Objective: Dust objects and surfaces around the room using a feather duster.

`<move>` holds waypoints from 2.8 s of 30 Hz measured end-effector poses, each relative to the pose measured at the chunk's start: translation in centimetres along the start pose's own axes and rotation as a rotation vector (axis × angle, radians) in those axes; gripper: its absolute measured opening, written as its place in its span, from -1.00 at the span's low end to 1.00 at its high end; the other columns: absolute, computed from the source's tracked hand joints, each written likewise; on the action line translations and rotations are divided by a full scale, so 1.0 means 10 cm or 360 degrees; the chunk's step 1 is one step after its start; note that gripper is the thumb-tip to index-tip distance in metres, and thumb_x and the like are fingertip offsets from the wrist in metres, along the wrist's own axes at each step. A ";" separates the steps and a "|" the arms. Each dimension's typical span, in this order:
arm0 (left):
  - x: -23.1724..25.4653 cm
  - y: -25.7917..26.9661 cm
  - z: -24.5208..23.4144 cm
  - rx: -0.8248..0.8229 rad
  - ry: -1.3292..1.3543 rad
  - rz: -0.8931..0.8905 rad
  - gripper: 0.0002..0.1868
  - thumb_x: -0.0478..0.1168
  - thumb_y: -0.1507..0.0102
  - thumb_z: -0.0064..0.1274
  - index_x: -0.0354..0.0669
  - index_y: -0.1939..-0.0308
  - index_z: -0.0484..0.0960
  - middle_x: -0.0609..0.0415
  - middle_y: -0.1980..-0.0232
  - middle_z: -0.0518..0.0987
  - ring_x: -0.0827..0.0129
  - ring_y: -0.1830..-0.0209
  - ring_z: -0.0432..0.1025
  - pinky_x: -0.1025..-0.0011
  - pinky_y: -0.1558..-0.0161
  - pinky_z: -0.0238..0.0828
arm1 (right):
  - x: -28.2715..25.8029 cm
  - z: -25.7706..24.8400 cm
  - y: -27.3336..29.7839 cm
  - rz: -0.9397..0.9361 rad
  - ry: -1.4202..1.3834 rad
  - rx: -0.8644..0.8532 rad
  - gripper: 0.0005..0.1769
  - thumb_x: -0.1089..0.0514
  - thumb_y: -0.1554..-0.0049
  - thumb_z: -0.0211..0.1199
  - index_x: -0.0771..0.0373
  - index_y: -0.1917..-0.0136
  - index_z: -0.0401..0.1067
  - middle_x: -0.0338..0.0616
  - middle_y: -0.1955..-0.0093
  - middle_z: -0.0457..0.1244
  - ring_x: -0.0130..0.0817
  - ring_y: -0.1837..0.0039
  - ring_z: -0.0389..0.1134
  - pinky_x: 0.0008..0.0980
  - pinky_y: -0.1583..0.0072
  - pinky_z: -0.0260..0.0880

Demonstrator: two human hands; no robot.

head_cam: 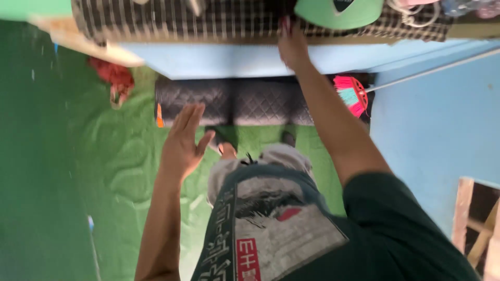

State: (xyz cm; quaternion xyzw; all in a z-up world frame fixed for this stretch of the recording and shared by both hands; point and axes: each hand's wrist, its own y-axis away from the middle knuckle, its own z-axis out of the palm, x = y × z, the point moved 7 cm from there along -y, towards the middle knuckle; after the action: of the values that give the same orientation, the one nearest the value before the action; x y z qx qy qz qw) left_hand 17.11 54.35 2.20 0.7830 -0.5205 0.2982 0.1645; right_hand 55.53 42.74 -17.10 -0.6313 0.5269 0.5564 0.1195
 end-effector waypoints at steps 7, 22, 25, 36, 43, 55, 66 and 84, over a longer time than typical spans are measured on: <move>-0.63 -0.42 0.11 -0.0346 0.0189 0.0158 -0.33 -0.11 -0.32 0.12 -0.26 -0.46 0.33 -0.20 -0.44 0.37 -0.10 -0.47 0.24 0.11 -0.43 0.21 | 0.90 -0.93 1.64 -0.0058 0.0412 0.0840 -0.61 -0.11 -0.40 0.10 0.26 -0.06 0.48 0.01 0.16 0.34 -0.20 0.11 0.35 -0.17 0.02 0.31; 0.23 -0.02 0.19 -0.0071 0.0261 0.0030 -0.37 -0.11 -0.27 0.13 -0.22 -0.40 0.38 -0.12 -0.38 0.44 -0.04 -0.36 0.35 0.18 -0.30 0.35 | -0.34 -0.29 0.91 -0.0299 0.0852 0.0488 -0.50 -0.27 -0.36 -0.02 0.16 -0.03 0.49 0.18 0.04 0.40 0.31 -0.07 0.37 0.13 -0.10 0.36; 0.20 0.40 0.31 0.0003 0.0186 -0.0076 -0.38 -0.14 -0.29 0.12 -0.25 -0.40 0.37 -0.13 -0.39 0.43 -0.08 -0.37 0.34 0.14 -0.25 0.34 | -0.44 -0.29 0.98 -0.0612 0.0585 0.0407 -0.52 -0.23 -0.29 0.02 0.20 -0.10 0.44 0.15 0.04 0.41 0.24 -0.04 0.43 0.06 -0.06 0.43; 0.15 1.53 0.52 0.0185 0.0053 -0.0677 -0.35 -0.09 -0.26 0.16 -0.10 -0.41 0.38 -0.23 -0.38 0.44 -0.11 -0.32 0.37 0.13 -0.20 0.39 | 1.20 0.37 2.12 -0.0402 0.0738 -0.0018 -0.53 -0.23 -0.35 -0.05 0.19 -0.11 0.39 0.30 0.15 0.36 0.35 0.05 0.39 0.21 0.02 0.35; -0.06 1.57 0.05 0.0210 0.0117 -0.0495 -0.38 -0.12 -0.27 0.15 -0.13 -0.40 0.37 -0.16 -0.41 0.46 -0.07 -0.34 0.38 0.14 -0.23 0.39 | 0.51 1.09 2.21 -0.0812 0.0707 -0.0066 -0.54 -0.22 -0.37 -0.01 0.20 0.00 0.42 0.20 0.20 0.36 0.28 0.10 0.41 0.16 0.09 0.37; -1.45 2.92 -1.09 0.0471 0.0030 -0.0423 -0.40 -0.15 -0.26 0.19 -0.17 -0.37 0.45 -0.26 -0.33 0.50 -0.11 -0.37 0.36 0.10 -0.27 0.35 | -0.34 2.77 2.56 -0.0654 0.0847 -0.0026 -0.45 -0.26 -0.33 0.03 0.26 0.08 0.46 0.21 0.19 0.37 0.27 0.06 0.39 0.07 -0.02 0.38; -2.03 3.07 -2.09 0.0526 -0.0141 -0.0178 -0.42 -0.15 -0.29 0.19 -0.22 -0.37 0.46 -0.24 -0.33 0.51 -0.08 -0.37 0.39 0.11 -0.33 0.34 | -1.66 4.25 2.00 -0.1208 0.0696 0.0006 -0.38 -0.24 -0.39 0.01 0.33 0.23 0.36 0.11 0.31 0.25 0.08 0.23 0.28 0.01 0.12 0.27; -3.31 3.00 -2.35 0.0417 -0.0162 -0.0813 -0.38 -0.18 -0.29 0.23 -0.20 -0.40 0.43 -0.19 -0.31 0.47 -0.07 -0.33 0.38 0.12 -0.24 0.36 | -0.35 5.60 1.11 -0.0476 0.1098 -0.0361 -0.37 -0.25 -0.29 0.02 0.39 0.18 0.48 0.29 0.14 0.34 0.27 0.01 0.38 0.11 -0.08 0.32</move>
State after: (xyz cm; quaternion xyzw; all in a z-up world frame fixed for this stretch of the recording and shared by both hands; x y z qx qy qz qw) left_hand -26.46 79.28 -2.45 0.9172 -0.2713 0.2720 0.1054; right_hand 15.02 81.24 -29.07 -0.8603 0.3735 0.3426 -0.0554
